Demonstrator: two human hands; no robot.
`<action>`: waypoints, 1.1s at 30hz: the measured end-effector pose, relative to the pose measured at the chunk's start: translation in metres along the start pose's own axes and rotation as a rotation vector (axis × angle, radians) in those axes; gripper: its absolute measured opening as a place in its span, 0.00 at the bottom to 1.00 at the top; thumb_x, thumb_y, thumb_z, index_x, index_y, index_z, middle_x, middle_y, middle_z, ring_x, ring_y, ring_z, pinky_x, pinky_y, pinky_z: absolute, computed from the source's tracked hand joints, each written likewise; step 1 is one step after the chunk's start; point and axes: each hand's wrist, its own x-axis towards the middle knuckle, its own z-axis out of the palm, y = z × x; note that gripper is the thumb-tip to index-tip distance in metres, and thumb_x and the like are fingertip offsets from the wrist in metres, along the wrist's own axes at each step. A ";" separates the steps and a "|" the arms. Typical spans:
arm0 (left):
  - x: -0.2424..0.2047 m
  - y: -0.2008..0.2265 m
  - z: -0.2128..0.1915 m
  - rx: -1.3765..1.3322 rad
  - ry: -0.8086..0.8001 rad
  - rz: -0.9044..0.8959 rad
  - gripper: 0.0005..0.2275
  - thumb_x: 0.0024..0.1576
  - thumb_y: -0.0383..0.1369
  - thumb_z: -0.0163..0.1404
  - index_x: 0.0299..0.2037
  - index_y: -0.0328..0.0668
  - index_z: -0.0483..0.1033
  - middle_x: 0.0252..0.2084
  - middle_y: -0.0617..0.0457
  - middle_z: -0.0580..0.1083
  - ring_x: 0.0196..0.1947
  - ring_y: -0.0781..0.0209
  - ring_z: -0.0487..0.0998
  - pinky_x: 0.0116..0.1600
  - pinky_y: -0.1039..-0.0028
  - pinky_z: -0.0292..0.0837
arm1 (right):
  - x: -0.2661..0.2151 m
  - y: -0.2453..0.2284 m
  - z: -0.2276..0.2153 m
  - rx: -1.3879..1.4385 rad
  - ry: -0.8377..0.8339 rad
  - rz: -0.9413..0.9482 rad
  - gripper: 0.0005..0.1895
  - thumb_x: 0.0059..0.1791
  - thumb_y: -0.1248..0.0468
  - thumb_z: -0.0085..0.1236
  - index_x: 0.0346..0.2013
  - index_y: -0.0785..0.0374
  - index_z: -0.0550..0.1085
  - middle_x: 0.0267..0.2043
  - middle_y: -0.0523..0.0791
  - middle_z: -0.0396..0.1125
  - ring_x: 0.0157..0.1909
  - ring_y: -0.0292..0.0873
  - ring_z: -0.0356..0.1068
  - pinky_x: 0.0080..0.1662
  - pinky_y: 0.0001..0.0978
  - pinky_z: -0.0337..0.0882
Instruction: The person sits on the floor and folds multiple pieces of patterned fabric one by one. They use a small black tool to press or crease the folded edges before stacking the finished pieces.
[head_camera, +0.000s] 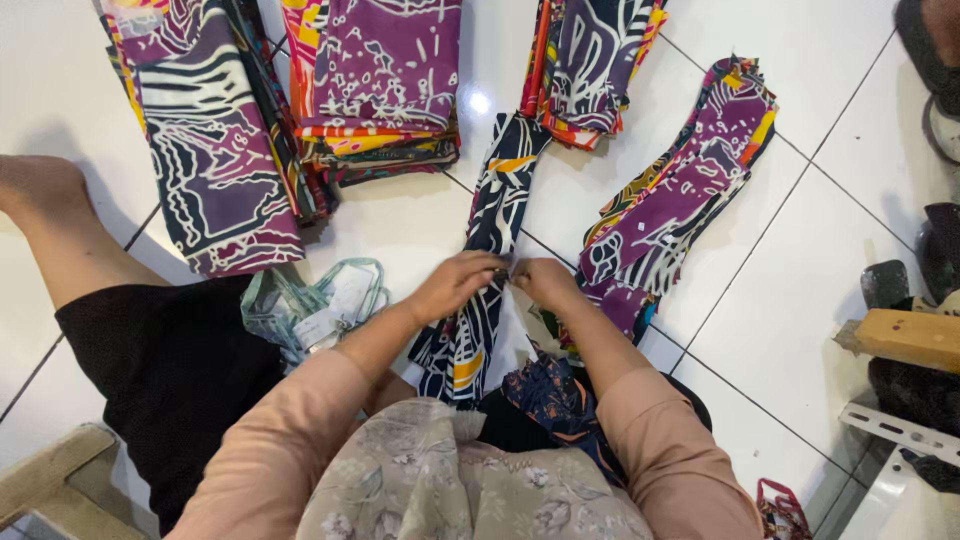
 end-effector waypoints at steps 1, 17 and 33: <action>0.009 0.000 0.009 0.013 -0.008 -0.014 0.13 0.61 0.27 0.47 0.53 0.31 0.76 0.51 0.41 0.74 0.50 0.45 0.76 0.55 0.63 0.71 | 0.000 -0.002 -0.004 -0.031 0.013 -0.029 0.11 0.48 0.54 0.62 0.39 0.56 0.80 0.36 0.51 0.75 0.39 0.54 0.74 0.43 0.46 0.72; -0.010 -0.012 0.017 0.620 -0.067 -0.157 0.05 0.59 0.34 0.54 0.40 0.44 0.79 0.37 0.49 0.74 0.38 0.47 0.79 0.43 0.60 0.75 | -0.011 -0.008 -0.016 0.745 -0.308 -0.175 0.18 0.61 0.57 0.54 0.36 0.69 0.79 0.26 0.52 0.66 0.29 0.41 0.57 0.33 0.33 0.57; 0.013 -0.017 0.018 -0.131 0.266 -0.719 0.12 0.63 0.27 0.46 0.56 0.36 0.62 0.33 0.39 0.79 0.33 0.41 0.84 0.39 0.59 0.79 | -0.035 -0.079 -0.022 0.065 0.409 -0.578 0.12 0.47 0.68 0.62 0.45 0.62 0.76 0.37 0.50 0.66 0.40 0.53 0.71 0.42 0.42 0.72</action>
